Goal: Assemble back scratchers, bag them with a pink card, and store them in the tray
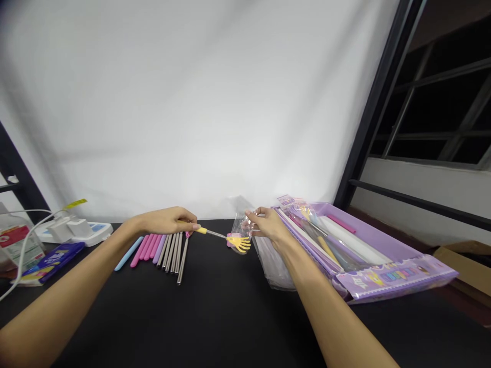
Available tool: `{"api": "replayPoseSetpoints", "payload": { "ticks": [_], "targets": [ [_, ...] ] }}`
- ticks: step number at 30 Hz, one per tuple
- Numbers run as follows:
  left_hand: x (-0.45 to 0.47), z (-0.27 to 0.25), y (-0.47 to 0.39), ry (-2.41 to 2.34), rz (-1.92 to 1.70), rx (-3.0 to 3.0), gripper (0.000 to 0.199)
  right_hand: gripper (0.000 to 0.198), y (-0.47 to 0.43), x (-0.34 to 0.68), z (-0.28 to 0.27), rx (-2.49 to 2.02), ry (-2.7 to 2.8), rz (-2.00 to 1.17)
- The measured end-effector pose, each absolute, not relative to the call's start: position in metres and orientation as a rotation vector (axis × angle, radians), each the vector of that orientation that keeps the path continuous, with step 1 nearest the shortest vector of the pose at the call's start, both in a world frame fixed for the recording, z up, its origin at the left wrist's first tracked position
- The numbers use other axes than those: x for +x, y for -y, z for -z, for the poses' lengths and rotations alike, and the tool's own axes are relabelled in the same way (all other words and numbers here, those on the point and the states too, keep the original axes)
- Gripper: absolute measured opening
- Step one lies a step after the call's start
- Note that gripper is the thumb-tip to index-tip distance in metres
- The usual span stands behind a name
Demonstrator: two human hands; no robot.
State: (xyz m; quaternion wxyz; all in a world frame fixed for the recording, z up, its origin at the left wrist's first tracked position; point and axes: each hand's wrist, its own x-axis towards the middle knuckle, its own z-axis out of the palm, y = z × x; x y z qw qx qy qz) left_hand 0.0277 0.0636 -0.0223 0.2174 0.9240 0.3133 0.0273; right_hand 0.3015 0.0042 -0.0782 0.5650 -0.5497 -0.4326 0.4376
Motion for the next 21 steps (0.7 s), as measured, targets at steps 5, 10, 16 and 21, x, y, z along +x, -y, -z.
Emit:
{"api": "replayPoseSetpoints", "payload": {
  "ticks": [5,10,16,21],
  "targets": [
    [0.0258,0.0226,-0.0637,-0.925,-0.06,2.577,0.047,0.04,-0.0025,0.3031,0.077,-1.312,0.988,-1.001],
    [0.026,0.0221,-0.0626,-0.951,-0.048,2.58,0.047,0.039,-0.0045,0.3037,0.0774,-1.325,0.986,-0.964],
    [0.0264,0.0199,-0.0604,-0.945,-0.04,2.581,0.048,0.039,-0.0048,0.3026,0.0757,-1.287,0.944,-0.907],
    [0.0212,0.027,-0.0654,-0.971,-0.013,2.374,0.044,0.042,-0.005,0.3045,0.0745,-1.17,0.838,-0.902]
  ]
}}
